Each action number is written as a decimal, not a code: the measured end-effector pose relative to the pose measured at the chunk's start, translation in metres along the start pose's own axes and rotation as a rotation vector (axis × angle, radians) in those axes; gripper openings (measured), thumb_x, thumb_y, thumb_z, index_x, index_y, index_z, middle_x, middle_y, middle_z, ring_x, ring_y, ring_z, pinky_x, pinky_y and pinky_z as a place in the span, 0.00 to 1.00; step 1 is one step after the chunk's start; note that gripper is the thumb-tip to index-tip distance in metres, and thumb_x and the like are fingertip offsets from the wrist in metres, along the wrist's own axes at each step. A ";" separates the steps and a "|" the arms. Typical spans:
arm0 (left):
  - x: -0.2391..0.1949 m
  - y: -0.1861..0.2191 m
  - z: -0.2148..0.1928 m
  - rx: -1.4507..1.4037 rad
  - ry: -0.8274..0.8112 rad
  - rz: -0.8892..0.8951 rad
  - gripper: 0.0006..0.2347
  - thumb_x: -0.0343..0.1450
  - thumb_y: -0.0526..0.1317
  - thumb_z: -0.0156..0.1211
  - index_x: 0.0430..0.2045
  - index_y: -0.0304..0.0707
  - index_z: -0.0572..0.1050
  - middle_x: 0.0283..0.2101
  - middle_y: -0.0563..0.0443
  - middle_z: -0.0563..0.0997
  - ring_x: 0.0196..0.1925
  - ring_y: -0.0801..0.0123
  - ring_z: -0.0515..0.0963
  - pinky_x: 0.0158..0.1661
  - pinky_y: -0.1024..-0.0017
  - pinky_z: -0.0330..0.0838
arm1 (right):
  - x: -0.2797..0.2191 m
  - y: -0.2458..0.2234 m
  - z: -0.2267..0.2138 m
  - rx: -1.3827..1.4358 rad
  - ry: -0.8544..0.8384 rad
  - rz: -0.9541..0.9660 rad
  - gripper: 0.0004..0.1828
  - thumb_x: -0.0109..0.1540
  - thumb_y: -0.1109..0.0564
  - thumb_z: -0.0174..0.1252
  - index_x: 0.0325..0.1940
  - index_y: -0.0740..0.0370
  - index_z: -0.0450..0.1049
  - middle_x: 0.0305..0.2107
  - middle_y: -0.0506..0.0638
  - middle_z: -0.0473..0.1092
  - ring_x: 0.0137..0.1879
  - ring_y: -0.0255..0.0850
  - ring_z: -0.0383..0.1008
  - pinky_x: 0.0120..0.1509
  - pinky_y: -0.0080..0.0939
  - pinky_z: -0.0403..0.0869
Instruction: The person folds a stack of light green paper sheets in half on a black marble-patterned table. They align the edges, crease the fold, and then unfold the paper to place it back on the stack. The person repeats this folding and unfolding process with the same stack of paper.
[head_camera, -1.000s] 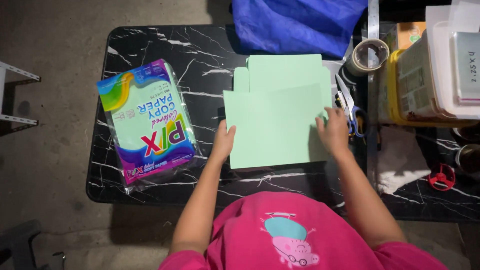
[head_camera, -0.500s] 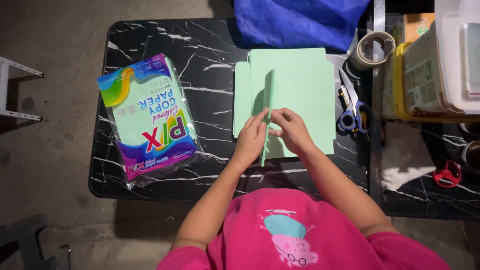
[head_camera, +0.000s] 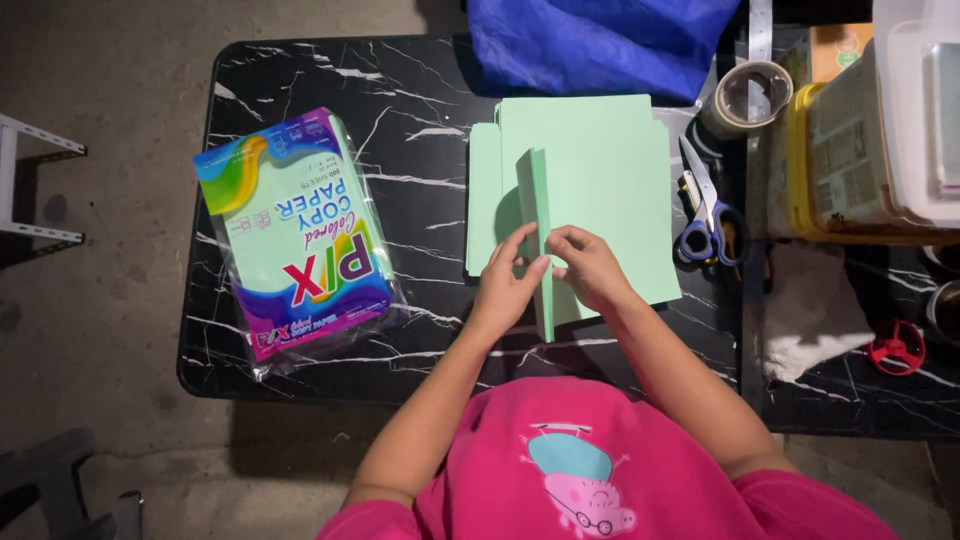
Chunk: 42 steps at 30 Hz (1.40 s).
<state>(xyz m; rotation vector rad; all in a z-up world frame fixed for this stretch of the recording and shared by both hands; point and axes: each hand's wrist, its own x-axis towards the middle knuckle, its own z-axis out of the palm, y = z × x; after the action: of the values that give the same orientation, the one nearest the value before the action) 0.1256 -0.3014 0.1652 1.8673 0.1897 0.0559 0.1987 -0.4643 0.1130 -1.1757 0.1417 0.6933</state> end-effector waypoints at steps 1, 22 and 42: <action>0.000 0.000 0.000 -0.001 0.001 0.000 0.23 0.71 0.43 0.65 0.63 0.47 0.69 0.58 0.45 0.78 0.47 0.61 0.80 0.48 0.68 0.77 | 0.001 0.003 -0.001 -0.001 -0.001 0.000 0.12 0.65 0.48 0.62 0.45 0.57 0.75 0.40 0.40 0.71 0.48 0.31 0.69 0.51 0.44 0.68; 0.002 -0.008 0.007 0.012 0.036 0.043 0.23 0.71 0.43 0.65 0.63 0.45 0.70 0.58 0.44 0.78 0.47 0.61 0.82 0.48 0.68 0.77 | 0.000 0.012 0.006 -0.001 0.031 -0.180 0.12 0.69 0.54 0.57 0.46 0.67 0.75 0.37 0.46 0.72 0.43 0.31 0.69 0.46 0.32 0.70; 0.002 -0.013 0.001 0.038 0.076 -0.042 0.25 0.72 0.41 0.62 0.65 0.46 0.65 0.54 0.34 0.81 0.47 0.57 0.86 0.40 0.66 0.81 | 0.003 0.013 0.005 0.000 0.104 -0.156 0.06 0.67 0.58 0.58 0.44 0.64 0.73 0.33 0.44 0.70 0.33 0.28 0.66 0.32 0.29 0.64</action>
<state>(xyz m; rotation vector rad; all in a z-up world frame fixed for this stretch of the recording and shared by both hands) 0.1263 -0.2989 0.1527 1.8998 0.2842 0.0956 0.1926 -0.4558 0.1026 -1.2098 0.1357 0.4955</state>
